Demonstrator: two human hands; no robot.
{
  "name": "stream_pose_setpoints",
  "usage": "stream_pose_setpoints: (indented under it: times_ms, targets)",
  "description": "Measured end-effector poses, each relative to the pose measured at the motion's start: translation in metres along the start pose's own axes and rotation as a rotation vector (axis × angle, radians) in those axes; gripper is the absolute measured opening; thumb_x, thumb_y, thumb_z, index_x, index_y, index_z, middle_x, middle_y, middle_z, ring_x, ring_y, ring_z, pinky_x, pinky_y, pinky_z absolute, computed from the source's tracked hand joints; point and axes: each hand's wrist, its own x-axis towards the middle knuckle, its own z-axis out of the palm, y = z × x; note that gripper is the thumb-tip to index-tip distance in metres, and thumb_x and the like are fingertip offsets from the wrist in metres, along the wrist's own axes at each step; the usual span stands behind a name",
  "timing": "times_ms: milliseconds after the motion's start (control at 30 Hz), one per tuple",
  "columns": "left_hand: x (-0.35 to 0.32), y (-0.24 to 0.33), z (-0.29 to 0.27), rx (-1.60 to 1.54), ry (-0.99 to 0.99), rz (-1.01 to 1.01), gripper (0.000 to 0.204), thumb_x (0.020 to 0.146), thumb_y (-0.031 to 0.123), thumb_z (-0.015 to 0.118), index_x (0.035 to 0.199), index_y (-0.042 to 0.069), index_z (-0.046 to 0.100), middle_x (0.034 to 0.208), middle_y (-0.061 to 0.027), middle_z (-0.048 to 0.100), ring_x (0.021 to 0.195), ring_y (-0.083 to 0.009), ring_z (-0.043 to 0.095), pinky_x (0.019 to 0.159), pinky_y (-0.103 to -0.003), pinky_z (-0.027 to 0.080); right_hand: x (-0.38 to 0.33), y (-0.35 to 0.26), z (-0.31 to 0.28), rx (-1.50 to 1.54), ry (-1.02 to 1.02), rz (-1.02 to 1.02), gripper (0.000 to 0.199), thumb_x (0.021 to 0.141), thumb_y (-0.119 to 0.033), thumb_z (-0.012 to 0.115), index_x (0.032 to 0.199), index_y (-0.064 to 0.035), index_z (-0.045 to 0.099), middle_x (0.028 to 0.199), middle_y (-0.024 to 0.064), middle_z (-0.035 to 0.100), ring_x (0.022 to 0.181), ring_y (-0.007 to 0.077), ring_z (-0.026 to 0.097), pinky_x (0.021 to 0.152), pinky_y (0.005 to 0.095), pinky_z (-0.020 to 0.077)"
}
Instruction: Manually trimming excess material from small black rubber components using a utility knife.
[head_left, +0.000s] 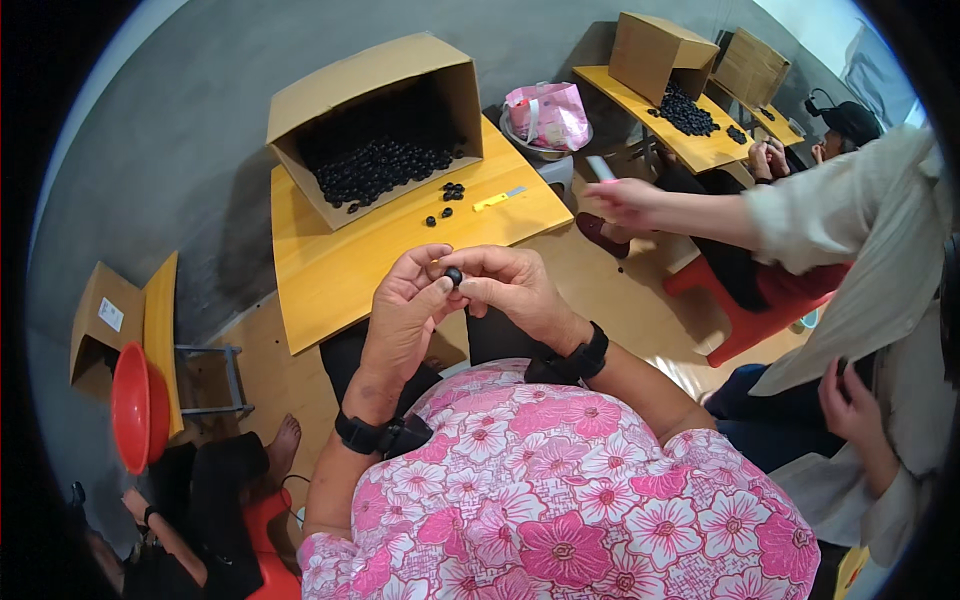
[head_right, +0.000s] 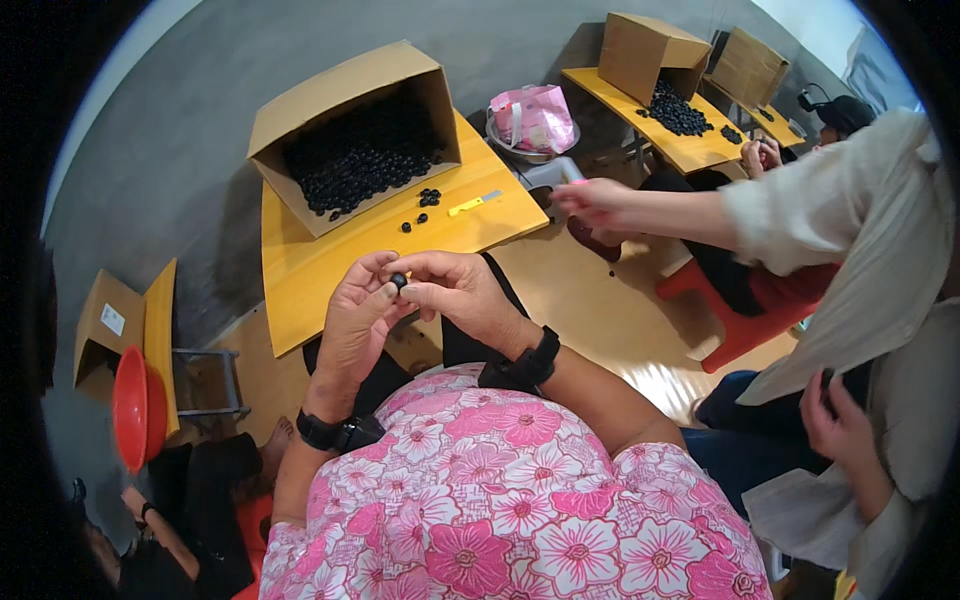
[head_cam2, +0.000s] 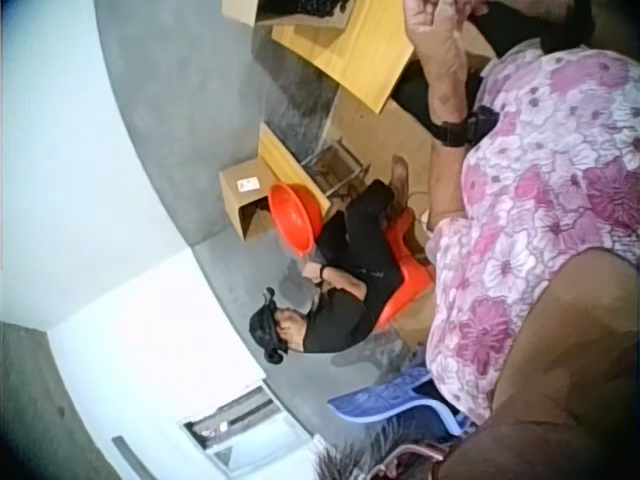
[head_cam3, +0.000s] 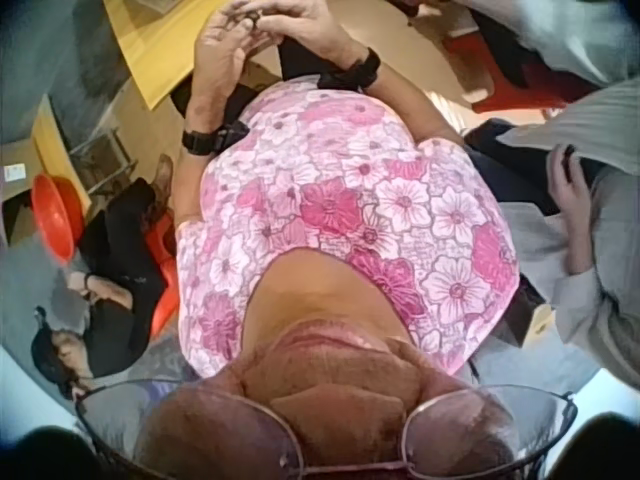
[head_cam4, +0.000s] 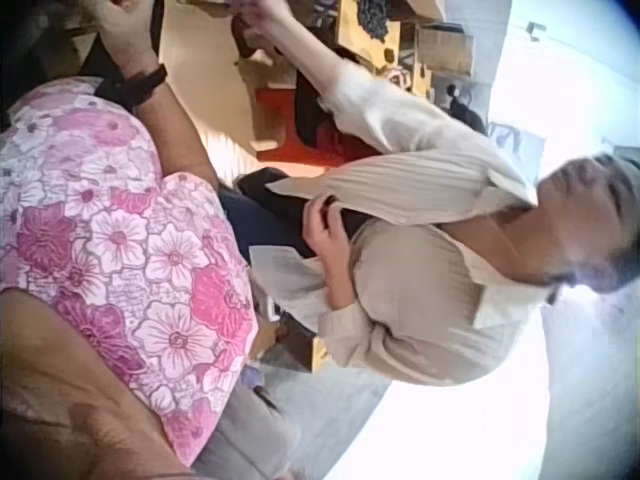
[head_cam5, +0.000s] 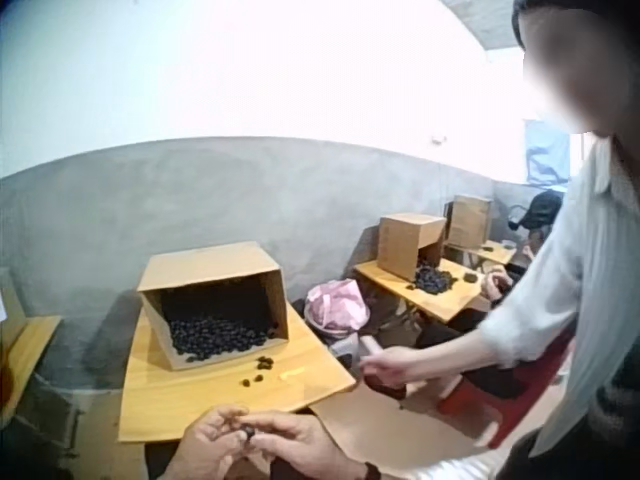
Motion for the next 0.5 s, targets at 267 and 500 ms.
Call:
stream_pose_setpoints:
  times_ms: [267,500]
  targets:
    - [0.003,-0.016,-0.031,-0.039,0.116,-0.014,0.024,0.09,0.003,0.054,0.114,0.002,0.052,0.099,-0.0037,0.055,0.083,-0.0109,0.057,0.079,-0.026,0.051,0.01,0.032,-0.022,-0.112,0.17,0.149,0.02,0.086,-0.006,0.061,0.105,-0.0016,0.065,0.075,-0.0004,0.061,0.058,0.004,0.054,0.056,0.0168,0.0445]
    - [0.008,-0.028,-0.044,-0.07,0.186,-0.14,0.022,0.089,0.003,0.056,0.111,0.003,0.055,0.093,-0.0039,0.055,0.079,-0.0108,0.056,0.08,-0.027,0.051,0.076,0.099,-0.124,-1.1,0.334,-0.071,0.02,0.075,-0.005,0.065,0.095,-0.0035,0.069,0.086,0.0117,0.065,0.073,0.024,0.063,0.067,0.0314,0.0499]
